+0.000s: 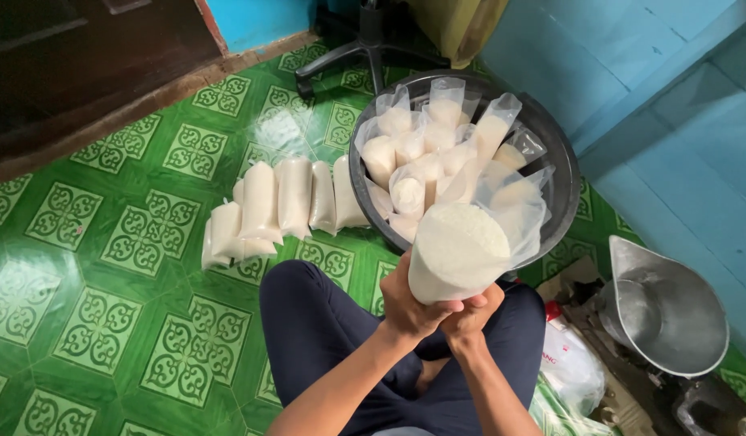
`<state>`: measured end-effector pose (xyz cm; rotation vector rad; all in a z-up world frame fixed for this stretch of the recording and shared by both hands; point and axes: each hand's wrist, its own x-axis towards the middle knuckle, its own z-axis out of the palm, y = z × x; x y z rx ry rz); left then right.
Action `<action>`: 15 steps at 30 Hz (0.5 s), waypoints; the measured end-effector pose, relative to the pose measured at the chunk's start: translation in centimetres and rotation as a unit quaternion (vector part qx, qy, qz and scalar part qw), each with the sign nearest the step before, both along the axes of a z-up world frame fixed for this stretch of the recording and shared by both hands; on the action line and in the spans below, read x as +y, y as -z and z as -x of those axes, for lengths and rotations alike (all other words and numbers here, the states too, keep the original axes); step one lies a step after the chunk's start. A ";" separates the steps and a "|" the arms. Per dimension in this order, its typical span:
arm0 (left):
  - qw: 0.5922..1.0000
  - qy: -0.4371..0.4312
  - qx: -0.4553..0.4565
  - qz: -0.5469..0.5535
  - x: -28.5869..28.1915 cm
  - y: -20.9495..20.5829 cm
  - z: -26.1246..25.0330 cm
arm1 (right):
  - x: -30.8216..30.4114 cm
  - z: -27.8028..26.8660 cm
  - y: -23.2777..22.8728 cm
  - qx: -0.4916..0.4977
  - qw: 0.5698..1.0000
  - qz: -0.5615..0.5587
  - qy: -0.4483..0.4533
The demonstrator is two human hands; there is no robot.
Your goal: Tying plastic bags filled with white powder and organizing them in a basin.
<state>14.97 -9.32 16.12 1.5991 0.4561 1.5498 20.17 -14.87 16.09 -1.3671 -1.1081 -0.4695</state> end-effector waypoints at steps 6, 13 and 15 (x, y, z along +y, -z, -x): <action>1.000 0.001 -0.009 -0.007 0.4 0.3 0.0 | -1.8 -1.1 3.9 0.227 0.972 0.061 -0.021; 0.997 0.046 -0.064 0.000 1.1 -1.4 0.5 | -2.4 -2.3 3.1 0.197 0.963 0.097 -0.153; 0.997 0.049 -0.062 -0.005 1.1 -1.4 0.6 | -2.3 -2.1 2.6 0.199 0.963 0.095 -0.155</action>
